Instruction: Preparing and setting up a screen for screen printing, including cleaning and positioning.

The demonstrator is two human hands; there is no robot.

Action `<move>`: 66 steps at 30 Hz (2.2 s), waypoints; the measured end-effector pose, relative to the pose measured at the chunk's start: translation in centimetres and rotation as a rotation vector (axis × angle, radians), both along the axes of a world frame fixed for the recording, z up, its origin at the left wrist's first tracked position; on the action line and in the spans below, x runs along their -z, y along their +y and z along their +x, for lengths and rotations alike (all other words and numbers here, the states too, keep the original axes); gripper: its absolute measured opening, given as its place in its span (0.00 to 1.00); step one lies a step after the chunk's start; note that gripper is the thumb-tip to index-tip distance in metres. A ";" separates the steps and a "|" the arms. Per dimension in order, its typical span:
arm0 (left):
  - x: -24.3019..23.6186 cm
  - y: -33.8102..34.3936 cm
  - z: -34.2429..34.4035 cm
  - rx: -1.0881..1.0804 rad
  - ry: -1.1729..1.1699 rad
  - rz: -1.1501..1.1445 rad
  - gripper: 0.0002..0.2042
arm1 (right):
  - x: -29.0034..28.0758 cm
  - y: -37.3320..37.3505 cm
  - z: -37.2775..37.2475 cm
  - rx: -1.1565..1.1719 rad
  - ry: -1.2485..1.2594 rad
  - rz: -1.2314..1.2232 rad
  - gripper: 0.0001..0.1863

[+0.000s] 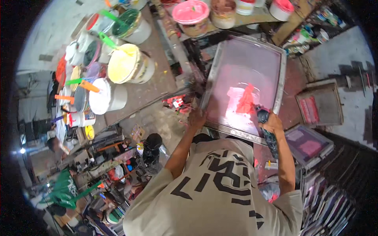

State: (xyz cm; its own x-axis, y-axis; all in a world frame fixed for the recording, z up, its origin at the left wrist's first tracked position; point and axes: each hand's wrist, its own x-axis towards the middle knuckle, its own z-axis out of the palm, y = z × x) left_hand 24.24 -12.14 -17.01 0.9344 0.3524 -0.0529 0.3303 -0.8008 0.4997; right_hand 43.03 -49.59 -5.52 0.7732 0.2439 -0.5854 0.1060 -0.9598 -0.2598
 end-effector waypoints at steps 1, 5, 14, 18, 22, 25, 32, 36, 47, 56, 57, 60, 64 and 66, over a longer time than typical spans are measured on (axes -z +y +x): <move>-3.8 0.1 0.7 0.037 -0.027 -0.031 0.16 | 0.3 -0.1 0.1 -0.008 -0.002 -0.007 0.51; -19.0 2.7 1.7 -0.306 -0.558 0.168 0.10 | 1.1 0.3 0.1 -0.067 0.009 -0.014 0.52; -24.9 12.5 7.7 -0.881 -0.563 0.399 0.29 | 1.4 2.3 1.9 -0.248 0.124 -0.242 0.51; -24.2 14.0 7.6 -0.986 -0.500 0.430 0.27 | 1.3 2.1 1.7 -0.208 0.009 -0.265 0.49; -24.2 14.6 7.9 -0.995 -0.525 0.362 0.25 | 1.2 2.8 1.3 -0.352 0.113 -0.329 0.52; -24.5 13.5 7.6 -0.908 -0.628 0.400 0.23 | 1.4 3.7 2.1 -0.445 0.227 -0.395 0.54; -18.5 3.5 2.5 -0.179 -0.736 0.224 0.16 | 1.6 5.7 4.2 -0.478 -0.008 -0.505 0.46; -6.1 0.8 -0.4 -0.124 -0.234 -0.266 0.10 | 1.2 6.8 5.5 -0.548 0.142 -0.529 0.43; 13.2 0.9 2.0 -0.212 0.029 -0.322 0.36 | 5.8 5.4 -0.9 -0.586 0.045 -0.473 0.26; 15.3 1.4 3.0 -0.062 -0.072 -0.079 0.39 | 1.0 2.1 2.7 -0.439 0.039 -0.620 0.22; 16.1 1.6 2.8 0.144 -0.216 0.145 0.38 | 0.7 2.7 3.7 -0.390 0.023 -0.611 0.24; 18.1 1.2 2.3 -0.062 -0.138 -0.195 0.32 | 1.1 5.1 5.2 -0.393 -0.044 -0.604 0.35; 20.1 1.5 1.8 0.093 0.104 0.288 0.27 | 2.8 7.9 3.8 -0.514 -0.129 -0.532 0.39; 21.2 2.1 1.4 0.198 0.059 0.458 0.27 | 3.3 8.7 1.9 -0.572 -0.106 -0.513 0.38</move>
State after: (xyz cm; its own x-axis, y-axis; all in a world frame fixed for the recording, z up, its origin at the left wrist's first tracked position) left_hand 25.60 -10.00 -38.21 0.9857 0.1684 0.0108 0.1673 -0.9836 0.0673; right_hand 44.90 -40.89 -8.80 0.6667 0.3410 -0.6627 0.6213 -0.7455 0.2414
